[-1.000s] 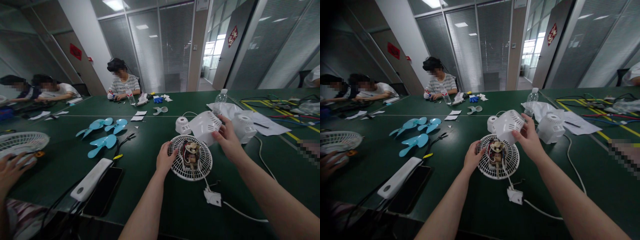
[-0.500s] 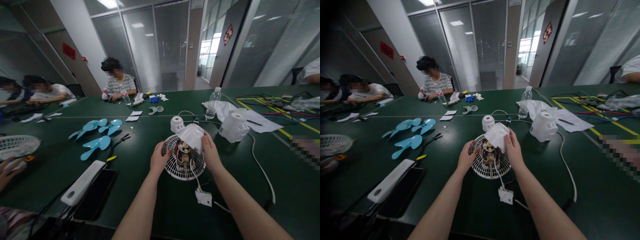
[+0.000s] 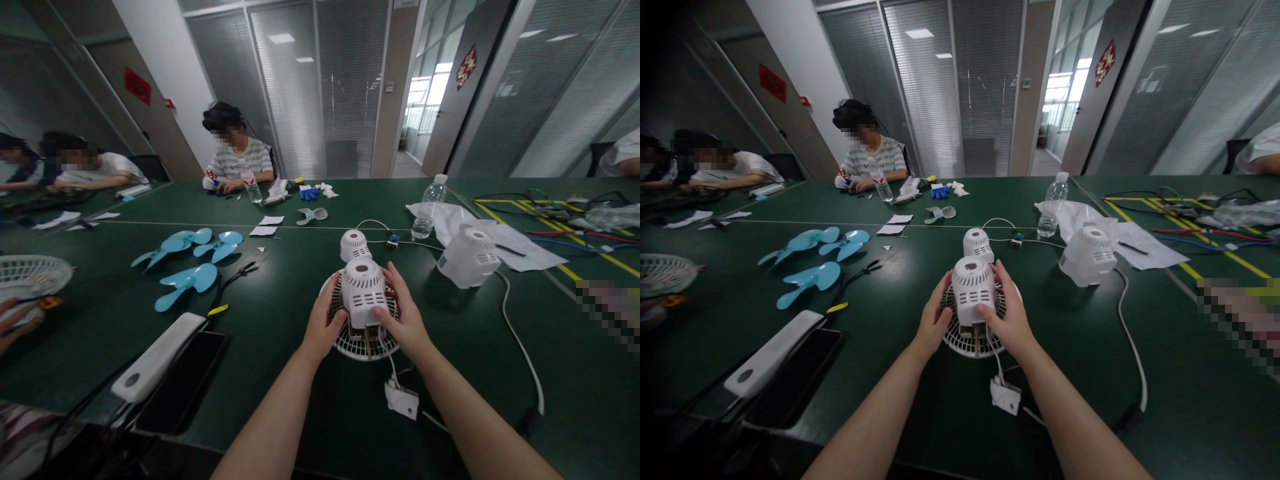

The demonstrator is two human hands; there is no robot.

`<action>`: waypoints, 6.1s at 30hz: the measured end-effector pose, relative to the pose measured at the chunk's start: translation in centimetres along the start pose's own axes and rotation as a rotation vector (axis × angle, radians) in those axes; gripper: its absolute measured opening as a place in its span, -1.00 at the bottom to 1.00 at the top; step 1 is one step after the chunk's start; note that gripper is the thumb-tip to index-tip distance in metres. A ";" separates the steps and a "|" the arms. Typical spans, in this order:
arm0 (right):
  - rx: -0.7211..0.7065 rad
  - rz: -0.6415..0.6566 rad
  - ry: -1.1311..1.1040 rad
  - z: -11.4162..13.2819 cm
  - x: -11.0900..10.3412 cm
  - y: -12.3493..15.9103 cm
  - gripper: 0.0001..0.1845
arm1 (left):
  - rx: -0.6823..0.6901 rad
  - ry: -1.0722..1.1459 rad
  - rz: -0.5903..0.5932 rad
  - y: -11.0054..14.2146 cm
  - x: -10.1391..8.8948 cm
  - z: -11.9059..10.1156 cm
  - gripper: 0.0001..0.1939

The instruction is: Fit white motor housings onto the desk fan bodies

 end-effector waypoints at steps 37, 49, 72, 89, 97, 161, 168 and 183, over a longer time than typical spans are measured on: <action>-0.099 0.101 0.003 -0.6 -0.6 0.4 0.07 | 0.007 -0.070 0.146 0.1 -0.2 -0.3 0.02; -0.183 0.197 0.202 0.7 -1.1 0.4 0.11 | 0.030 -0.040 0.149 0.0 -0.2 -0.4 0.00; -0.367 0.183 0.223 0.7 -1.1 0.4 -0.03 | 0.039 -0.042 0.188 0.3 0.0 0.6 0.14; -0.414 0.070 0.349 0.7 -1.1 0.3 0.01 | -0.013 -0.048 0.230 0.4 0.2 0.5 0.29; -0.313 0.081 0.322 -0.1 -1.1 0.3 -0.04 | -0.016 0.003 0.224 0.4 0.3 0.8 0.22; -0.466 0.059 0.277 0.8 -1.1 0.6 -0.39 | 0.042 -0.101 0.253 0.3 -0.1 -0.6 0.26; -0.462 0.047 0.276 0.8 -1.1 0.7 -0.42 | 0.014 -0.140 0.291 0.3 -0.3 -0.8 0.28; -0.401 0.014 0.303 1.0 -1.1 0.5 -0.47 | -0.035 -0.101 0.290 0.2 -0.2 -0.5 0.30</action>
Point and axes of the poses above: each hand's wrist, its own y-axis away from the middle knuckle, its own x-axis out of the palm, z = x × y, the point moved 2 cm from there along -y, towards the middle knuckle, and after that the axes turned 2 degrees about -y, right-handed, at the moved point
